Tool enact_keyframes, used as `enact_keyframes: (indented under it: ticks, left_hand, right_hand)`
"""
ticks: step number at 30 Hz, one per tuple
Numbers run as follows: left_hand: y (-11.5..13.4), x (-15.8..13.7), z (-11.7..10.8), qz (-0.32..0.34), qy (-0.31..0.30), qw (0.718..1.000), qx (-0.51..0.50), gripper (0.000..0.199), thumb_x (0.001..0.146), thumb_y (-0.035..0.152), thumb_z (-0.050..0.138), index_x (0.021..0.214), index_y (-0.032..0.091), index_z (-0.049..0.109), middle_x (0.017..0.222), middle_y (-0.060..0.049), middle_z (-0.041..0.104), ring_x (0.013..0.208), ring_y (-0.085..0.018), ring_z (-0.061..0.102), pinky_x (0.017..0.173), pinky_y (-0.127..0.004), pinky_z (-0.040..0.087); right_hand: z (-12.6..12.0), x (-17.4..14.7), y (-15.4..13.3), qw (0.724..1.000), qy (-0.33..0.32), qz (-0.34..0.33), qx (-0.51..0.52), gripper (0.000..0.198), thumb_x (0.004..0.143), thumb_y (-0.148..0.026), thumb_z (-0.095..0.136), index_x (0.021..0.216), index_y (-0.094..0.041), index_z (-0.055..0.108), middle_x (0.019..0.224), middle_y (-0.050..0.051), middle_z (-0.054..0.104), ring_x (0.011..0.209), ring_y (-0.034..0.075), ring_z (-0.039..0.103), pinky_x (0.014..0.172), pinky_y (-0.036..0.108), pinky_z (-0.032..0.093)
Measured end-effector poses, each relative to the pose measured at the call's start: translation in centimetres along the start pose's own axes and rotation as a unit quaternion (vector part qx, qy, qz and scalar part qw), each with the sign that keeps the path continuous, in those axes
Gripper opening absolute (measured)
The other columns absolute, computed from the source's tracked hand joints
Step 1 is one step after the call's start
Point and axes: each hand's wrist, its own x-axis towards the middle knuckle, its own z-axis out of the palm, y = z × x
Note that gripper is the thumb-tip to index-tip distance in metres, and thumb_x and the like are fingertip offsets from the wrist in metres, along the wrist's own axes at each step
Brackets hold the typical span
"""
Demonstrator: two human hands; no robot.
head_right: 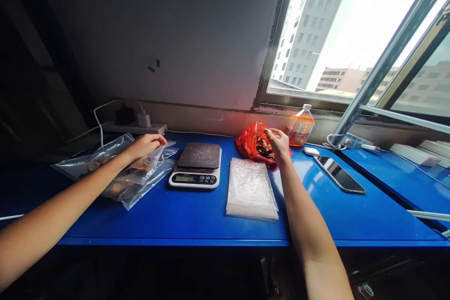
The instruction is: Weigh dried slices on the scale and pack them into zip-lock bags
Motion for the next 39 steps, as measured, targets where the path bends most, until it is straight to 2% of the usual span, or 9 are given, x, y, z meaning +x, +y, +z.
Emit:
enact_keyframes:
  ticks: [4, 9, 13, 17, 22, 26, 32, 36, 39]
  left_hand:
    - [0.1, 0.0, 0.0, 0.002, 0.003, 1.000, -0.002, 0.027, 0.061, 0.027, 0.043, 0.070, 0.021, 0.068, 0.065, -0.001, 0.068, 0.064, -0.021, 0.062, 0.058, -0.029, 0.045]
    - [0.2, -0.3, 0.1, 0.012, 0.005, 1.000, -0.004, 0.028, 0.062, 0.025, 0.042, 0.071, 0.021, 0.068, 0.066, -0.001, 0.069, 0.065, -0.021, 0.063, 0.059, -0.029, 0.045]
    - [0.3, -0.5, 0.2, 0.013, 0.005, 1.000, 0.001, 0.028, 0.063, 0.025, 0.041, 0.071, 0.022, 0.068, 0.066, -0.001, 0.070, 0.066, -0.021, 0.063, 0.059, -0.028, 0.046]
    - [0.4, -0.8, 0.2, 0.016, -0.003, 1.000, 0.007, 0.029, 0.063, 0.024, 0.041, 0.072, 0.022, 0.069, 0.065, 0.000, 0.069, 0.066, -0.020, 0.064, 0.059, -0.028, 0.046]
    - [0.7, -1.1, 0.1, 0.022, -0.013, 0.999, 0.020, 0.031, 0.063, 0.023, 0.040, 0.073, 0.023, 0.070, 0.065, 0.001, 0.069, 0.067, -0.020, 0.064, 0.063, -0.028, 0.047]
    - [0.9, -1.2, 0.1, 0.030, -0.024, 0.999, 0.033, 0.031, 0.064, 0.021, 0.041, 0.075, 0.022, 0.070, 0.072, 0.000, 0.071, 0.072, -0.020, 0.064, 0.067, -0.028, 0.047]
    - [0.9, -0.9, 0.2, 0.027, -0.035, 0.998, 0.041, 0.030, 0.065, 0.023, 0.040, 0.074, 0.022, 0.069, 0.071, 0.000, 0.070, 0.070, -0.020, 0.063, 0.065, -0.028, 0.046]
    - [0.8, -0.8, 0.2, 0.022, -0.036, 0.998, 0.046, 0.031, 0.064, 0.023, 0.041, 0.075, 0.023, 0.070, 0.072, 0.000, 0.071, 0.072, -0.021, 0.064, 0.066, -0.028, 0.046]
    - [0.8, -0.9, 0.2, 0.021, -0.038, 0.998, 0.052, 0.032, 0.065, 0.022, 0.042, 0.078, 0.023, 0.071, 0.077, -0.001, 0.072, 0.075, -0.021, 0.065, 0.068, -0.028, 0.047]
  right_hand:
    - [-1.8, -0.8, -2.9, 0.989, -0.031, -0.014, 0.141, 0.041, 0.080, -0.051, 0.047, 0.100, -0.019, 0.062, 0.085, 0.007, 0.066, 0.069, 0.016, 0.061, 0.061, 0.029, 0.050]
    - [0.1, -3.7, -7.7, 0.924, -0.240, -0.030, 0.297, 0.040, 0.079, -0.054, 0.054, 0.098, -0.020, 0.062, 0.092, 0.007, 0.066, 0.074, 0.015, 0.060, 0.065, 0.028, 0.049]
    - [4.1, -5.4, -9.8, 0.923, -0.330, -0.028, 0.195, 0.041, 0.077, -0.055, 0.061, 0.096, -0.019, 0.062, 0.084, 0.005, 0.066, 0.072, 0.014, 0.058, 0.063, 0.027, 0.046]
    - [7.9, -6.4, -10.7, 0.942, -0.318, -0.087, 0.058, 0.034, 0.081, -0.050, 0.058, 0.096, -0.020, 0.060, 0.065, -0.001, 0.060, 0.060, 0.014, 0.054, 0.055, 0.025, 0.039]
    - [10.1, -7.8, -12.2, 0.923, -0.330, -0.180, -0.082, 0.026, 0.081, -0.042, 0.063, 0.097, -0.021, 0.064, 0.059, -0.003, 0.058, 0.053, 0.013, 0.052, 0.052, 0.024, 0.035]
    - [7.9, -6.6, -12.3, 0.940, -0.209, -0.242, -0.120, 0.028, 0.085, -0.046, 0.057, 0.095, -0.023, 0.067, 0.061, -0.001, 0.062, 0.054, 0.014, 0.053, 0.055, 0.026, 0.037]
    - [-0.6, -1.1, -5.5, 0.975, 0.001, -0.112, -0.191, 0.025, 0.082, -0.024, 0.047, 0.095, -0.016, 0.067, 0.079, 0.009, 0.068, 0.068, 0.019, 0.059, 0.065, 0.031, 0.043]
    - [-3.2, -0.6, -0.1, 0.950, -0.169, -0.049, -0.256, 0.027, 0.062, -0.008, 0.054, 0.081, -0.019, 0.070, 0.077, 0.004, 0.069, 0.066, 0.016, 0.059, 0.063, 0.027, 0.044]
    - [-2.8, -1.0, 1.7, 0.945, -0.195, -0.052, -0.256, 0.023, 0.059, -0.008, 0.056, 0.073, -0.020, 0.070, 0.072, 0.002, 0.069, 0.064, 0.015, 0.058, 0.062, 0.025, 0.044]
